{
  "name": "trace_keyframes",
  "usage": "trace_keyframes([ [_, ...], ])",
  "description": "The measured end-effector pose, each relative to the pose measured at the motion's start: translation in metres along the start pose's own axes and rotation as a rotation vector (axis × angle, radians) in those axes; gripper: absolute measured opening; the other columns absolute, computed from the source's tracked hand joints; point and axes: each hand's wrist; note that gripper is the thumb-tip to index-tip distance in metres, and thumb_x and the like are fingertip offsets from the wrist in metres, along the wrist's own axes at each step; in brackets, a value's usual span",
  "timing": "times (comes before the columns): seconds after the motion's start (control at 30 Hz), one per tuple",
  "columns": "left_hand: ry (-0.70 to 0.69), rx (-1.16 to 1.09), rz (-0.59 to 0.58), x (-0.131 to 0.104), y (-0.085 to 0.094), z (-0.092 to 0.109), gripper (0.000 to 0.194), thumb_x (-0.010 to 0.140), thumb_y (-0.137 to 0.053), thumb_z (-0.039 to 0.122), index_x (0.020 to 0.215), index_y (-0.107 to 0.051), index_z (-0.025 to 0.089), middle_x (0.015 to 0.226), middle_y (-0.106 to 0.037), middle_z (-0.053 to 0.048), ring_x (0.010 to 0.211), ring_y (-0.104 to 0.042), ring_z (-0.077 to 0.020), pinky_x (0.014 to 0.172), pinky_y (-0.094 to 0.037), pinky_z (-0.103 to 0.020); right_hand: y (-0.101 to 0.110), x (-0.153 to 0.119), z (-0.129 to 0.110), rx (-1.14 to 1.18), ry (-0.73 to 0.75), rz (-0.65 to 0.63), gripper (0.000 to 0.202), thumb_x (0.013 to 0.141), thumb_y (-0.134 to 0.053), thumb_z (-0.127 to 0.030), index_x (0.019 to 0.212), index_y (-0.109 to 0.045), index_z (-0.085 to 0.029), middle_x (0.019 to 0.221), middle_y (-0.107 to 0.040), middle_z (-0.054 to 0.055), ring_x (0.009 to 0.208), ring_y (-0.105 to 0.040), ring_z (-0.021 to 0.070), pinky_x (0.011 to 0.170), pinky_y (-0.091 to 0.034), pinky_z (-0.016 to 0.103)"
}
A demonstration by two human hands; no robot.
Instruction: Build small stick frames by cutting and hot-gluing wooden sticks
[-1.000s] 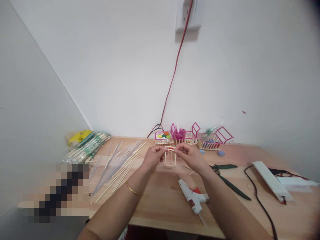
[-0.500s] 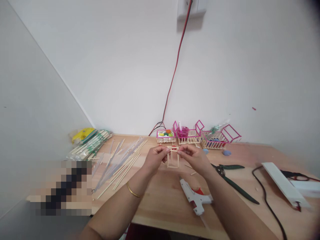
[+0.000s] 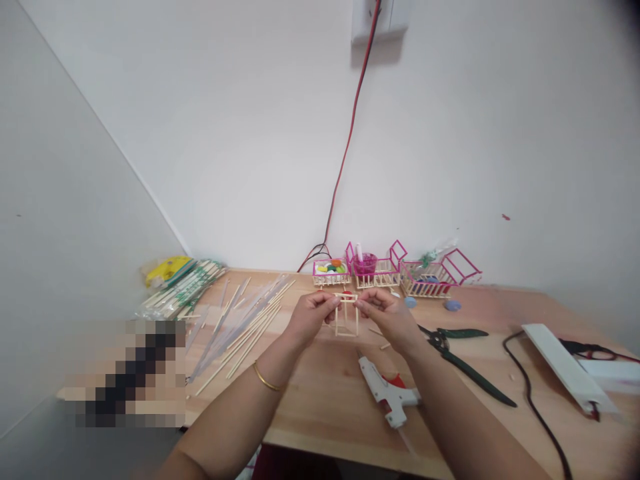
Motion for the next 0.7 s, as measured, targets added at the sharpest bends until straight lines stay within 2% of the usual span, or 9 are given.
trace_keyframes([
  [0.27, -0.065, 0.091, -0.011, 0.0, 0.0026, 0.0, 0.034, 0.074, -0.059, 0.044, 0.068, -0.063, 0.011, 0.05, -0.049, 0.002, 0.048, -0.042, -0.0071, 0.05, -0.032, -0.02, -0.0008, 0.0003, 0.0013, 0.022, -0.018, -0.005, 0.027, 0.067, -0.07, -0.04, 0.075, -0.056, -0.018, 0.071, -0.056, -0.001, 0.064, -0.052, 0.011, 0.06, -0.044, 0.024],
  [0.7, -0.042, 0.135, -0.002, 0.0008, 0.0042, -0.0021, 0.036, 0.074, -0.058, 0.047, 0.069, -0.063, 0.012, 0.05, -0.048, 0.002, 0.048, -0.042, -0.0075, 0.049, -0.033, -0.02, -0.0017, -0.001, 0.0017, -0.054, 0.01, 0.007, 0.029, 0.069, -0.067, -0.045, 0.075, -0.055, -0.019, 0.07, -0.058, 0.001, 0.065, -0.053, 0.0138, 0.06, -0.045, 0.027],
])
Point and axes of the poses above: each hand's wrist, its own x-axis towards the middle knuckle, its own y-axis out of the back of the hand, z = x × y
